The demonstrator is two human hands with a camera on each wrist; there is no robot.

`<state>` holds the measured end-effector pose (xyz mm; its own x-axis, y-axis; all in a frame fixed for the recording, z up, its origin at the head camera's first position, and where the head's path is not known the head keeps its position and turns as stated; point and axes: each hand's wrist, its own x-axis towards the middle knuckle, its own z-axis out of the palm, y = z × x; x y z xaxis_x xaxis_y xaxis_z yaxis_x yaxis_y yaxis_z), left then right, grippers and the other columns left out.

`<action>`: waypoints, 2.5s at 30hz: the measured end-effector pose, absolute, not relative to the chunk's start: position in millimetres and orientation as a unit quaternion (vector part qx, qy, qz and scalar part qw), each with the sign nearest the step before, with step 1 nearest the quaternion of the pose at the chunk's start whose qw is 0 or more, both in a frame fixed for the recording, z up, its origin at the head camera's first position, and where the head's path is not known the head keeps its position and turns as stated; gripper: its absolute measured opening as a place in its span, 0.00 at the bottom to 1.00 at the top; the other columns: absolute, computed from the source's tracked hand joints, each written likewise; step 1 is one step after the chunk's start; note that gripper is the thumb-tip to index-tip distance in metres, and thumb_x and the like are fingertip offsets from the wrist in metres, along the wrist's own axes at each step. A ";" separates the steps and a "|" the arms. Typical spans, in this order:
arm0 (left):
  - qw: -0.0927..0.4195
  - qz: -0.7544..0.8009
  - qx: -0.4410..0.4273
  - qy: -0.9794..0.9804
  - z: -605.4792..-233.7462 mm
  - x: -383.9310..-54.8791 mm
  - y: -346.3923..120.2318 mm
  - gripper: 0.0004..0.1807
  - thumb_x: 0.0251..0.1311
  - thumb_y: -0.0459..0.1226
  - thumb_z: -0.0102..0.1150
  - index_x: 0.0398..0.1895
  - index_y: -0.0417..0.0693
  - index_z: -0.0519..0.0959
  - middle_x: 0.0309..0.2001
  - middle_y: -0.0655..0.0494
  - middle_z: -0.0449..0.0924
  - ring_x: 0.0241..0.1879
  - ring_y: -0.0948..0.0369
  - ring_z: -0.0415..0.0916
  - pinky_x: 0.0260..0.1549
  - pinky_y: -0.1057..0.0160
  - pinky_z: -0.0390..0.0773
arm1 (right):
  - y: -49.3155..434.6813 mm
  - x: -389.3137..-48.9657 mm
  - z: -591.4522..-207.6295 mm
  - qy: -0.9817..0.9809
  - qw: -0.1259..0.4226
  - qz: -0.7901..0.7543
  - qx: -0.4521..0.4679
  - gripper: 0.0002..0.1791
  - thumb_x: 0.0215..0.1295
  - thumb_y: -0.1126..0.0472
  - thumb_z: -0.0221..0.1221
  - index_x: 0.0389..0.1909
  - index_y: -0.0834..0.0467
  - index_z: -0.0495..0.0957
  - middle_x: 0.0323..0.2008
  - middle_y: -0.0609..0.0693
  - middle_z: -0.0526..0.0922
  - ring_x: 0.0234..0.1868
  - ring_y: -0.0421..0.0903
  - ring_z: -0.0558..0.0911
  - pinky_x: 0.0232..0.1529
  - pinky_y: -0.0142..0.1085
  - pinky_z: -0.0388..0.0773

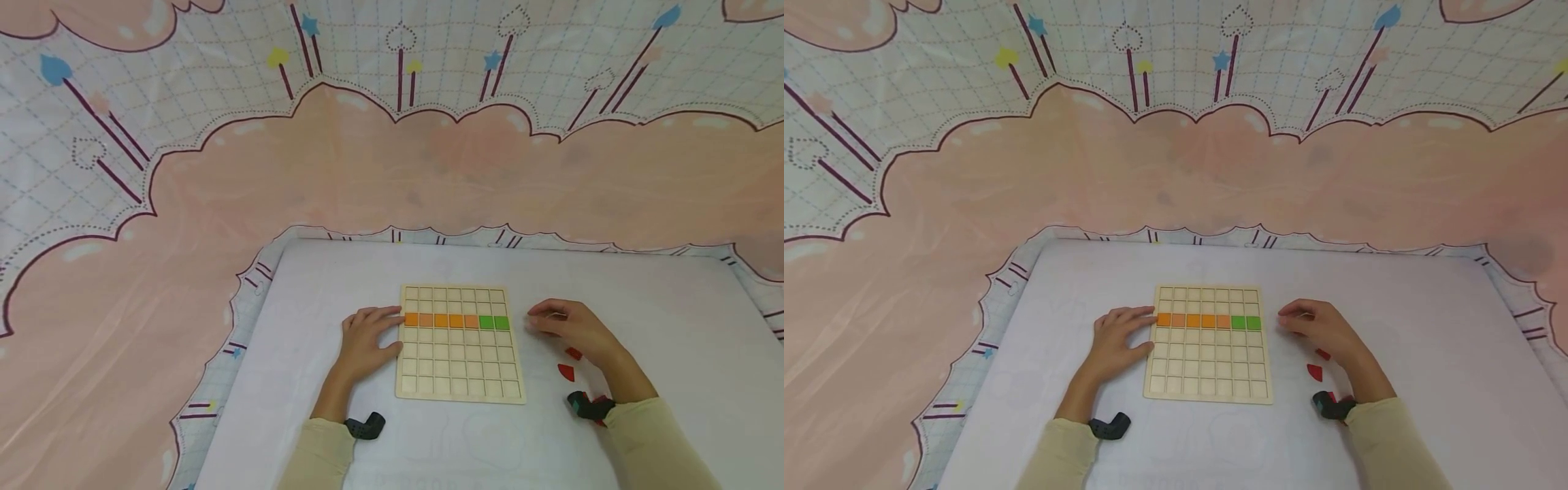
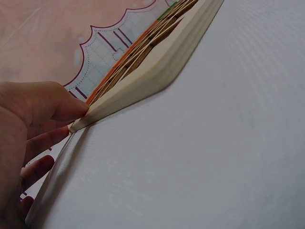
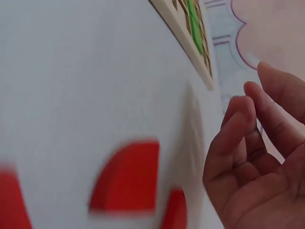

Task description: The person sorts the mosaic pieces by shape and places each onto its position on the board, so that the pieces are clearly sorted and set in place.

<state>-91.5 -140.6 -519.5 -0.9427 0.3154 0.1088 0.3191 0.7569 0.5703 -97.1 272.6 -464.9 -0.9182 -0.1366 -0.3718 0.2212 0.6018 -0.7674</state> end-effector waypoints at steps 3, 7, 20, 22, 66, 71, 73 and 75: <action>0.003 -0.309 -0.170 -0.936 -518.6 -91.5 -140.6 0.25 0.56 0.45 0.68 0.60 0.59 0.84 0.68 0.65 0.76 0.66 0.54 0.67 0.64 0.39 0.55 | 286.8 -90.0 -457.7 0.892 0.180 -0.414 0.012 0.23 0.69 0.46 0.63 0.55 0.57 0.82 0.49 0.55 0.84 0.46 0.49 0.78 0.41 0.37 0.79; 0.000 -0.316 -0.170 -0.934 -517.5 -91.3 -140.8 0.25 0.55 0.44 0.68 0.59 0.58 0.84 0.68 0.64 0.76 0.66 0.54 0.67 0.64 0.40 0.55 | 305.1 -81.4 -452.4 0.916 0.169 -0.363 0.003 0.23 0.68 0.45 0.64 0.55 0.57 0.82 0.46 0.54 0.84 0.48 0.51 0.77 0.40 0.37 0.78; -0.002 -0.305 -0.165 -0.938 -517.3 -90.8 -139.4 0.25 0.55 0.45 0.67 0.60 0.60 0.84 0.69 0.65 0.76 0.67 0.54 0.66 0.65 0.40 0.54 | 341.2 -64.4 -460.4 0.929 0.210 -0.301 -0.050 0.23 0.58 0.46 0.72 0.51 0.53 0.85 0.56 0.58 0.83 0.58 0.61 0.79 0.56 0.58 0.78; -0.003 -0.305 -0.164 -0.938 -517.4 -90.9 -139.4 0.25 0.55 0.44 0.67 0.60 0.60 0.84 0.69 0.65 0.76 0.67 0.54 0.66 0.65 0.40 0.54 | 341.4 -63.5 -462.0 0.929 0.212 -0.299 -0.049 0.22 0.57 0.46 0.73 0.50 0.52 0.85 0.55 0.57 0.83 0.58 0.60 0.78 0.56 0.57 0.78; 0.002 -0.306 -0.166 -0.937 -518.2 -91.5 -139.2 0.25 0.56 0.45 0.68 0.59 0.61 0.84 0.68 0.66 0.76 0.66 0.55 0.67 0.64 0.40 0.55 | 289.5 -73.9 -463.1 0.890 0.175 -0.419 -0.026 0.17 0.64 0.52 0.69 0.51 0.52 0.80 0.44 0.51 0.85 0.44 0.47 0.82 0.41 0.33 0.81; -0.001 -0.305 -0.166 -0.938 -517.9 -91.0 -139.7 0.24 0.56 0.45 0.68 0.59 0.61 0.84 0.68 0.65 0.76 0.66 0.55 0.67 0.65 0.39 0.55 | 256.4 -82.9 -467.5 0.853 0.188 -0.487 -0.026 0.16 0.65 0.54 0.68 0.51 0.54 0.81 0.45 0.53 0.84 0.43 0.47 0.82 0.43 0.32 0.82; -0.002 -0.304 -0.166 -0.938 -517.9 -90.7 -139.6 0.25 0.56 0.45 0.68 0.60 0.61 0.84 0.68 0.65 0.76 0.66 0.55 0.67 0.65 0.39 0.55 | 243.4 -86.6 -468.6 0.835 0.194 -0.513 -0.036 0.16 0.65 0.57 0.68 0.51 0.57 0.82 0.45 0.55 0.85 0.42 0.47 0.83 0.43 0.32 0.83; -0.001 -0.303 -0.167 -0.938 -517.9 -90.5 -139.4 0.25 0.56 0.45 0.68 0.60 0.60 0.84 0.68 0.65 0.76 0.67 0.54 0.67 0.65 0.39 0.55 | 230.1 -90.2 -469.4 0.821 0.202 -0.532 -0.047 0.15 0.66 0.58 0.67 0.51 0.60 0.82 0.44 0.56 0.86 0.42 0.46 0.83 0.44 0.32 0.83</action>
<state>-90.5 -139.4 -517.9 -0.9443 0.3138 0.0991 0.3124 0.7602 0.5696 -90.2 230.1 -469.4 -0.9143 -0.2914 -0.2812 0.1373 0.4301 -0.8923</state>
